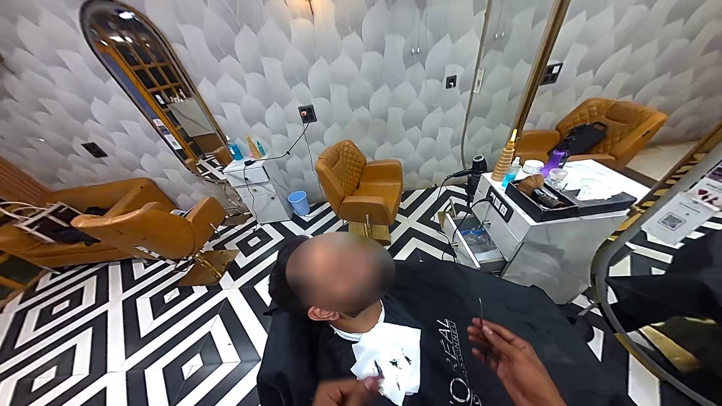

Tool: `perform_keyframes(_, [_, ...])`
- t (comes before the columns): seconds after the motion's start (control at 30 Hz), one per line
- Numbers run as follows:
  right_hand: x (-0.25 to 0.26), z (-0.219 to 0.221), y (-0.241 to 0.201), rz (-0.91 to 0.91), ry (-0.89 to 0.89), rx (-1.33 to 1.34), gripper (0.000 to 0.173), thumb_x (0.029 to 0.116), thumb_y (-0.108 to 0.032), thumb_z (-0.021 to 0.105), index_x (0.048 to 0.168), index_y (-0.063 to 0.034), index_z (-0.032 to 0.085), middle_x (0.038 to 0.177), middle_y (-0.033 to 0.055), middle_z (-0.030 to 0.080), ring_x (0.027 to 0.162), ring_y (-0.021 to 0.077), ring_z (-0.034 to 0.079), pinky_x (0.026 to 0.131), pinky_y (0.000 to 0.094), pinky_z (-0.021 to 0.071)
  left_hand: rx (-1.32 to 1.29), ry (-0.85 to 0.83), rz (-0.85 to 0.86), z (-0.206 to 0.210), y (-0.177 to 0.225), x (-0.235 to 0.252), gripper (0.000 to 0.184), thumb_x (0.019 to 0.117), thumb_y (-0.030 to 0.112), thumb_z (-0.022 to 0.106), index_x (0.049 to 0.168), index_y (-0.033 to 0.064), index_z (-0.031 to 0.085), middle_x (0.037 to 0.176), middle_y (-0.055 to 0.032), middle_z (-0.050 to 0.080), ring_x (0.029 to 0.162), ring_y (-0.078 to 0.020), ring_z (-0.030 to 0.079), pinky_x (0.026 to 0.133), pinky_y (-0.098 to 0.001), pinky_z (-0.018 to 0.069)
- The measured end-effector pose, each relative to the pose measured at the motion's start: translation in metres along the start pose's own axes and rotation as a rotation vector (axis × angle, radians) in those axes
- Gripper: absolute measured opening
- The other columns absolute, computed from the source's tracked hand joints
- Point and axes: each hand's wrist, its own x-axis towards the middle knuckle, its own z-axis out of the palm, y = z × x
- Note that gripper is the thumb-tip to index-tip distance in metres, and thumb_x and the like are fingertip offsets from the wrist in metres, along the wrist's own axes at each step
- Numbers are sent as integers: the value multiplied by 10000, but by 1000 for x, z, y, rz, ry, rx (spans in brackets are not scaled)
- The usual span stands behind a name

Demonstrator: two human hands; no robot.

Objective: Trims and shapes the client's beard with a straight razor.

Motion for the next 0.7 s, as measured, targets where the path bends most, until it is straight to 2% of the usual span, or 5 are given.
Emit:
perform_keyframes(0.13, [39, 50, -10, -374, -150, -139, 213, 972, -51, 614, 1147, 43, 691, 1013, 173, 724, 924, 254, 703, 862, 403, 597, 678, 336, 618, -48, 48, 81, 516, 946, 360, 696, 1374, 77, 640, 1321, -91, 687, 1177, -210, 684, 1000, -478, 573])
perform_keyframes(0.23, [58, 99, -19, -622, -301, -320, 208, 973, -136, 664, 1154, -50, 722, 1057, 101, 743, 956, 229, 715, 862, 412, 613, 1016, 361, 534, -71, 85, 145, 1010, 885, 712, 568, 1591, 31, 330, 1645, -196, 327, 1523, -372, 318, 1221, -621, 270])
perform_keyframes(0.33, [69, 140, -24, -819, -361, -492, 189, 979, -182, 678, 1145, -125, 749, 1080, 7, 740, 992, 145, 700, 876, 376, 608, 1190, 279, 354, -79, 96, 187, 1247, 778, 799, 651, 1631, 19, 185, 1680, -248, 196, 1561, -448, 154, 1202, -720, 128])
perform_keyframes(0.63, [95, 183, -20, -1108, -484, -784, 121, 929, -174, 709, 1036, -125, 739, 976, -15, 709, 988, 123, 648, 907, 323, 545, 1253, 298, 165, -65, 83, 199, 1536, 566, 805, 817, 1636, 1, 62, 1673, -275, 172, 1507, -466, 285, 1138, -693, 314])
perform_keyframes(0.7, [101, 186, -19, -1114, -510, -804, 116, 926, -173, 707, 1023, -116, 736, 977, -5, 709, 1004, 131, 649, 922, 326, 543, 1281, 273, 109, -53, 99, 185, 1314, 627, 664, 879, 1556, -68, 304, 1563, -301, 382, 1419, -454, 425, 1103, -649, 377])
